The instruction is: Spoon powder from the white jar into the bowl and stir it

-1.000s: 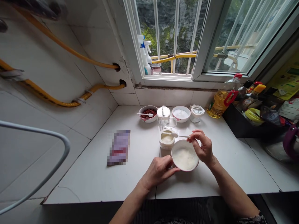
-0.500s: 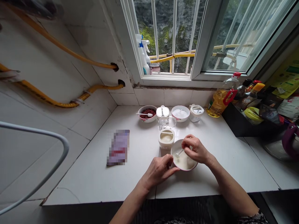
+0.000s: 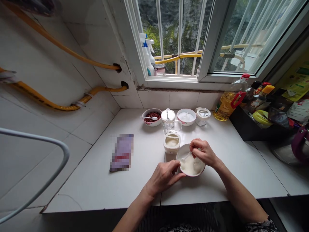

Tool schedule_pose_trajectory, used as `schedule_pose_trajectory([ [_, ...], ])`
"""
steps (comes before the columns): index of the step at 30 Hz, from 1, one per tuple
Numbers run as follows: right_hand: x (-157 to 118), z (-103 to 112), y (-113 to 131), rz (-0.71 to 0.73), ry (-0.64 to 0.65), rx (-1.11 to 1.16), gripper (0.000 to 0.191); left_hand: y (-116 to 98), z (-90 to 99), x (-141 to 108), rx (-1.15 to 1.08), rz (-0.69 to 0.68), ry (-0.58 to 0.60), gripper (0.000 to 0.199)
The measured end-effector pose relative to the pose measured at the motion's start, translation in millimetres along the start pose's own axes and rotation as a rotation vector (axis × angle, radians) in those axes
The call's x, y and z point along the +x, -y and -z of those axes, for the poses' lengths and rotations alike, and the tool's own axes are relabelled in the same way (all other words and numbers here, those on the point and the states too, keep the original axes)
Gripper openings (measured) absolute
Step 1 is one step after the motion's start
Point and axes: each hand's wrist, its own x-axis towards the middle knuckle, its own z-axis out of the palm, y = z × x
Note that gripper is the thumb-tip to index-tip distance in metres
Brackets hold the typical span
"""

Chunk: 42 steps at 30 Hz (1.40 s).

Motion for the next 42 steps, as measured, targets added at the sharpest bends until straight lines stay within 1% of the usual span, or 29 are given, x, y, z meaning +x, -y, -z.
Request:
schedule_pose_trajectory([
  [5, 3.3, 3.9, -0.9, -0.242, -0.037, 0.3, 0.01, -0.2, 0.4, 0.3, 0.005, -0.015, -0.01, 0.031],
  [8, 6.0, 5.6, -2.7, -0.326, -0.101, 0.408, 0.008, 0.2, 0.5, 0.2, 0.005, -0.014, 0.0, 0.031],
  [11, 8.0, 7.8, -4.5, -0.37, -0.145, 0.447, 0.007, 0.5, 0.4, 0.3, -0.001, 0.002, 0.01, 0.032],
  [16, 10.2, 9.6, -6.3, -0.37, -0.174, 0.47, 0.008, -1.0, 3.2, 1.4, -0.05, 0.061, 0.036, 0.032],
  [20, 11.6, 8.9, -7.8, -0.385, -0.185, 0.48, 0.008, -5.1, 6.7, 2.1, -0.105, 0.135, 0.049, 0.029],
  [22, 12.1, 8.9, -8.4, -0.389, -0.192, 0.487, 0.008, -7.9, 5.7, 1.1, -0.14, 0.194, 0.043, 0.027],
  [26, 12.1, 9.6, -8.0, -0.388, -0.199, 0.5, 0.008, -12.7, -3.5, -3.5, -0.299, 0.371, -0.034, 0.025],
  [27, 12.0, 9.7, -7.6, -0.388, -0.198, 0.502, 0.008, -13.2, -6.2, -4.5, -0.344, 0.399, -0.063, 0.025],
  [28, 11.8, 9.6, -7.1, -0.387, -0.196, 0.503, 0.008, -13.4, -8.7, -5.2, -0.381, 0.423, -0.066, 0.025],
  [31, 11.2, 8.9, -5.3, -0.386, -0.191, 0.507, 0.007, -12.6, -12.7, -5.3, -0.463, 0.465, -0.081, 0.025],
  [34, 11.0, 8.1, -3.3, -0.387, -0.194, 0.518, 0.007, -11.6, -12.5, -4.2, -0.525, 0.5, -0.067, 0.027],
  [42, 11.2, 8.4, -4.5, -0.363, -0.239, 0.547, 0.005, -10.7, -13.9, -7.4, -0.489, 0.471, -0.066, 0.026],
])
